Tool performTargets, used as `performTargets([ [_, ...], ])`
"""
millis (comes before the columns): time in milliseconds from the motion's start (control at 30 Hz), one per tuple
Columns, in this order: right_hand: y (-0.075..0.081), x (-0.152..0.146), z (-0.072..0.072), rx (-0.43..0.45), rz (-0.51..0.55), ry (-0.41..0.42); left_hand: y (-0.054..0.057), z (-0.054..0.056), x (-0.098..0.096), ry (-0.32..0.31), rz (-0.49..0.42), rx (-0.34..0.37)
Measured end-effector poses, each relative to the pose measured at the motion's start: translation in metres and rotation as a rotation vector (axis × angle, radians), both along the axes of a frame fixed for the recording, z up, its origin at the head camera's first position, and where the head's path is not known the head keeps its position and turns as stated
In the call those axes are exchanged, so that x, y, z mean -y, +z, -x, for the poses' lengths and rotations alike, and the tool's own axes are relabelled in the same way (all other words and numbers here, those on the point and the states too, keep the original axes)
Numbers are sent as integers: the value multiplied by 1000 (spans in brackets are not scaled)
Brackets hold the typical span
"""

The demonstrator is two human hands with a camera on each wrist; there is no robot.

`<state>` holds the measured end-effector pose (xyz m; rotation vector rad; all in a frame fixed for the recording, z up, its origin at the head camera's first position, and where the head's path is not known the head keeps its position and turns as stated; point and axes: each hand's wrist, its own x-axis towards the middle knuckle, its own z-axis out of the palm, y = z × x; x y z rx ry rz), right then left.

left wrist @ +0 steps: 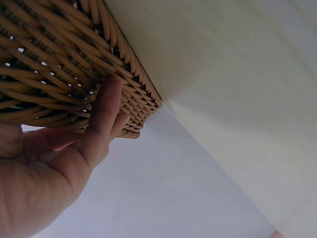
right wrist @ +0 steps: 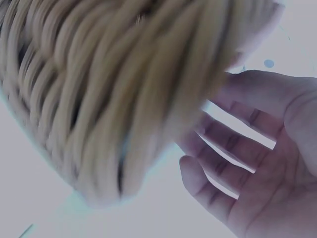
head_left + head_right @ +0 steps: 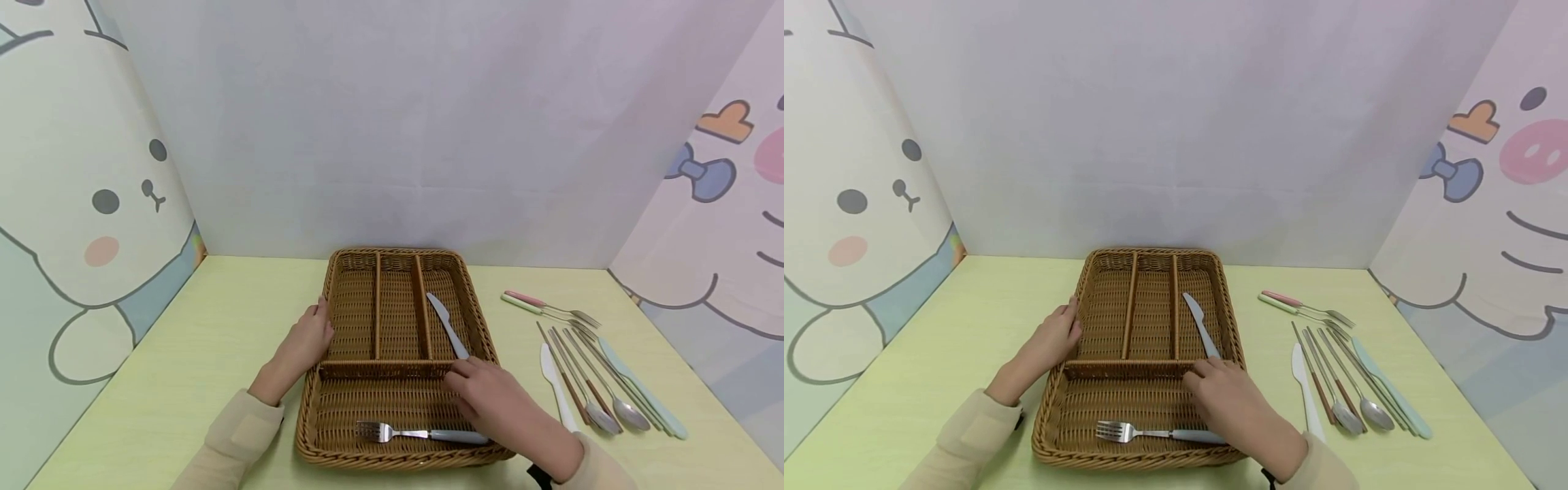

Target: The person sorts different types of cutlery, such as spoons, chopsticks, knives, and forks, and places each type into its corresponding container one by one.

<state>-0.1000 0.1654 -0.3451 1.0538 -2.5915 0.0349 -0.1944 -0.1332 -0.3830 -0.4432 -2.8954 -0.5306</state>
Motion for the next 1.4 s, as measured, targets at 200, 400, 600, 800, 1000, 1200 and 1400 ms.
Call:
performTargets([
  [200,5,-15,4,-41,66,-67,0,0,0,-4,2,-20],
  [400,6,-32,6,-103,103,-164,-1,1,0,-3,-12,-14],
  [600,2,-49,8,-123,129,-232,-1,1,0,-5,-11,-11],
  [800,-5,-67,6,-52,123,-333,-1,0,-1,2,-3,-14],
  [1000,-13,-85,3,30,122,-440,-1,1,-2,12,-8,-5],
  [1200,-24,-103,1,176,102,-533,-2,1,-2,9,-9,3],
  [1400,-30,-115,-1,315,46,-611,-2,1,-1,8,-8,-4],
])
